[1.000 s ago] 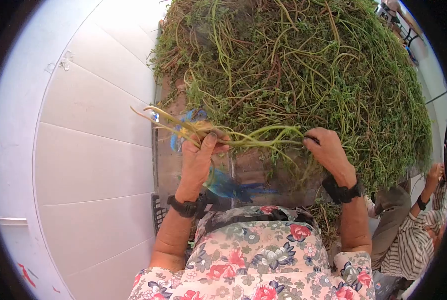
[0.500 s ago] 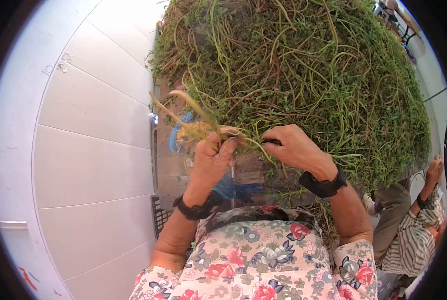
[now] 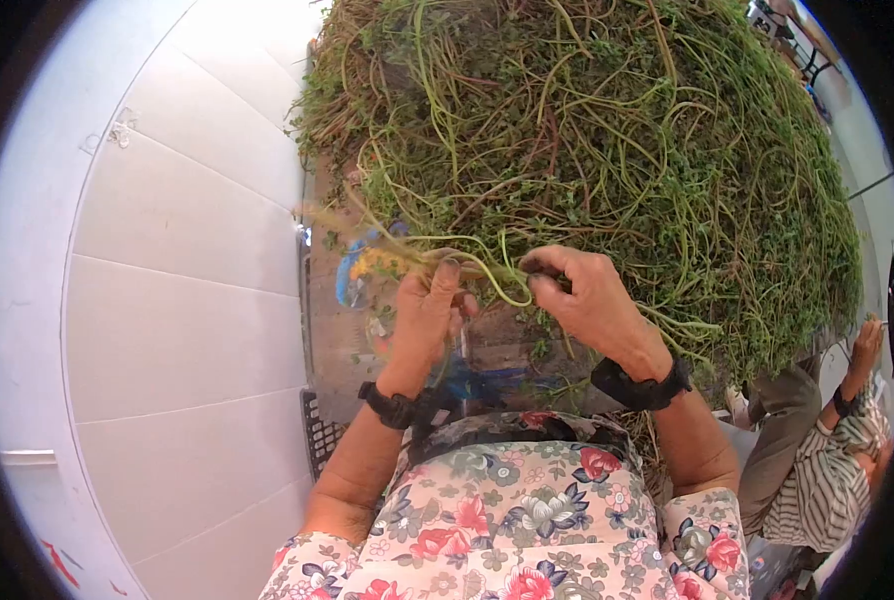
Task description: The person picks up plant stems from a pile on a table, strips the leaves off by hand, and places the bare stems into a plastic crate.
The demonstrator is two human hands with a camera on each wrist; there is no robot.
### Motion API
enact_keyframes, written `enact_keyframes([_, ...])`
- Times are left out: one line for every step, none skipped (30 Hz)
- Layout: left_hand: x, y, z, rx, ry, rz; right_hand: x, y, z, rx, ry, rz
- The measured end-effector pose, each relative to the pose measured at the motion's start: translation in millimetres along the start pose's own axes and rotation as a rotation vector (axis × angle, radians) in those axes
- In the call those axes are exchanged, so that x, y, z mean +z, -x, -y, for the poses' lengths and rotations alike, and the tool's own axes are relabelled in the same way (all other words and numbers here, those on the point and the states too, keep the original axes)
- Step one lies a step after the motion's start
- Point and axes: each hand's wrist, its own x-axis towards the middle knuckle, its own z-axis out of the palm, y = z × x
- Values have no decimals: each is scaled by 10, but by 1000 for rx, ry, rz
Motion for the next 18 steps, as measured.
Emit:
enact_keyframes([-24, -7, 51, -32, -31, 38, 12, 0, 38, -27, 11, -62])
enact_keyframes([-70, -16, 136, -64, -62, 77, 29, 2, 38, -27, -15, -78])
enact_keyframes([-75, -17, 162, -94, -93, 116, 48, 0, 29, -28, -39, -95])
enact_keyframes([-57, -15, 188, -72, -42, 89, 65, 1, 26, -30, -64, -110])
enact_keyframes([-7, -8, 215, -51, 9, 60, 78, 11, 39, -1, -77, -84])
enact_keyframes([33, -3, 231, -29, 60, 30, 90, 27, 55, 28, -90, -57])
enact_keyframes([52, -14, 240, 32, 52, 21, 97, 36, 65, 57, -103, -29])
enact_keyframes([73, -37, 242, 93, 44, 12, 100, 37, 66, 56, -105, -25])
enact_keyframes([93, -53, 228, 155, 35, 4, 105, 39, 65, 55, -108, -21])
enact_keyframes([114, -55, 199, 180, 23, 24, 108, 39, 64, 55, -110, -18])
enact_keyframes([139, -48, 158, 206, 12, 45, 111, 37, 63, 66, -131, -24])
enact_keyframes([153, -44, 130, 233, 0, 66, 116, 31, 62, 77, -153, -31])
enact_keyframes([129, -57, 145, 242, -28, 59, 120, 23, 61, 87, -174, -37])
enact_keyframes([86, -77, 173, 251, -56, 53, 110, 18, 73, 88, -131, -29])
enact_keyframes([64, -85, 168, 259, -83, 48, 89, 16, 93, 90, -86, -21])
enact_keyframes([41, -78, 149, 268, -177, 43, 73, 13, 100, 92, -41, -13])
enact_keyframes([19, -55, 111, 276, -271, 39, 58, 4, 56, 39, 7, -9])
enact_keyframes([14, -25, 62, 283, -366, 34, 33, -10, -25, -14, 54, -5])
